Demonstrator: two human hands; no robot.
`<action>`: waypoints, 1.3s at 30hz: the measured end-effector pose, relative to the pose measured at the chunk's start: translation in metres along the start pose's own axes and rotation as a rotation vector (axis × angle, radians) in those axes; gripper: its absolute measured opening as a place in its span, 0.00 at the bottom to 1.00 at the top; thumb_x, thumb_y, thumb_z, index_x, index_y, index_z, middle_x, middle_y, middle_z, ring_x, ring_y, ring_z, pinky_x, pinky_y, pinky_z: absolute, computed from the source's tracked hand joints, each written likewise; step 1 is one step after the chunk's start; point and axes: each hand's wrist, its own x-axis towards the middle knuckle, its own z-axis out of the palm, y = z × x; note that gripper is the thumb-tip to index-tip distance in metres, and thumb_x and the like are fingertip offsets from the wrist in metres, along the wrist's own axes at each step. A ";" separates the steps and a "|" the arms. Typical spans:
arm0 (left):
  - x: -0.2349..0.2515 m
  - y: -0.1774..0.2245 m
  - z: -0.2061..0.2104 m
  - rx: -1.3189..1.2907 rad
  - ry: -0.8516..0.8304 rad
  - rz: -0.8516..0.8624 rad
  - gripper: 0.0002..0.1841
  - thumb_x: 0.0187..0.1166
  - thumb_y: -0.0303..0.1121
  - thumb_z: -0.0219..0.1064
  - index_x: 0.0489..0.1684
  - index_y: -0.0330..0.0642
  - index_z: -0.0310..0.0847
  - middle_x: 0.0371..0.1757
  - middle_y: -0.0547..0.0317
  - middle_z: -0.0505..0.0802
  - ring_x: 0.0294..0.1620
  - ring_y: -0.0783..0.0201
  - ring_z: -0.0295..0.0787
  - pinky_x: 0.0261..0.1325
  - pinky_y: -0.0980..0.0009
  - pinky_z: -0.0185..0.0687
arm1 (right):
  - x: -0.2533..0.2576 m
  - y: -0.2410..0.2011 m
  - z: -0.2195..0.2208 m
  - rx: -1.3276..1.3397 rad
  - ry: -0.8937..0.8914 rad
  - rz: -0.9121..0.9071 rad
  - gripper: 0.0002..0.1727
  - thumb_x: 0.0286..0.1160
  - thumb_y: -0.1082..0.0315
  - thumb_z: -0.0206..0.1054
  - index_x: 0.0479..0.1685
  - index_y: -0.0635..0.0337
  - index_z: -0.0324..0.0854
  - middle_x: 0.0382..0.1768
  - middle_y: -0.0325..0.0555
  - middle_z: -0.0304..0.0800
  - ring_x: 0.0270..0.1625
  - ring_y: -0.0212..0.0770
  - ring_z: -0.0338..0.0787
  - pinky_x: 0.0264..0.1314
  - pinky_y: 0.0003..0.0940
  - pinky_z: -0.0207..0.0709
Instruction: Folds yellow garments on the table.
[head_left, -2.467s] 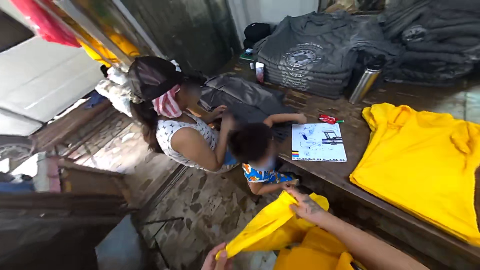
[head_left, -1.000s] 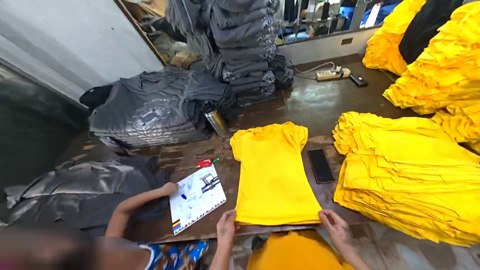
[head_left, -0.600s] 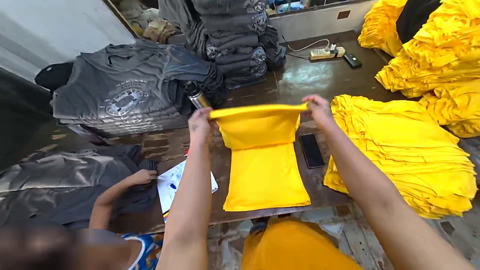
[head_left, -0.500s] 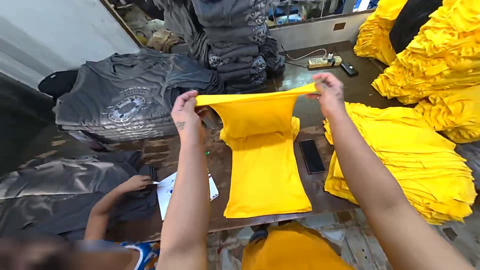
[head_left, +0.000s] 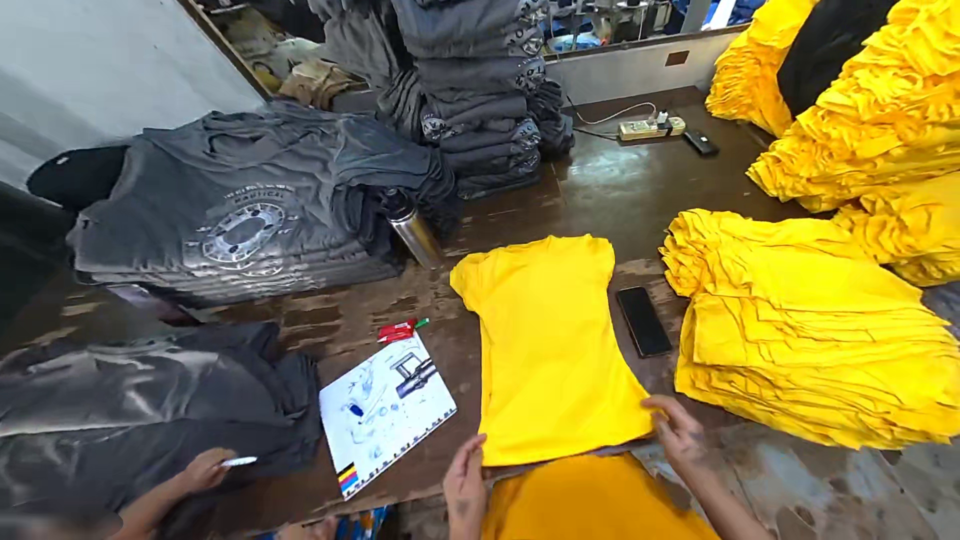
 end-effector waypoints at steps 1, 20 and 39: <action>0.004 -0.015 -0.004 0.087 -0.079 -0.087 0.16 0.85 0.23 0.52 0.60 0.23 0.83 0.53 0.42 0.93 0.39 0.67 0.89 0.46 0.67 0.85 | -0.002 0.009 0.011 -0.031 -0.049 0.093 0.15 0.77 0.83 0.55 0.51 0.74 0.88 0.56 0.67 0.91 0.61 0.59 0.90 0.68 0.54 0.80; 0.085 0.011 -0.023 0.803 -0.604 -0.220 0.19 0.84 0.33 0.61 0.69 0.37 0.83 0.66 0.34 0.87 0.67 0.37 0.84 0.71 0.38 0.75 | 0.018 0.024 0.006 -0.388 -0.270 0.380 0.19 0.80 0.71 0.64 0.65 0.73 0.79 0.62 0.71 0.83 0.66 0.64 0.85 0.72 0.56 0.75; 0.004 0.216 0.449 0.578 -1.052 0.496 0.21 0.88 0.37 0.59 0.72 0.33 0.80 0.72 0.38 0.85 0.76 0.46 0.79 0.81 0.50 0.69 | 0.060 0.135 -0.311 -0.282 0.136 -0.004 0.15 0.82 0.71 0.61 0.58 0.68 0.88 0.54 0.65 0.91 0.49 0.57 0.93 0.53 0.50 0.87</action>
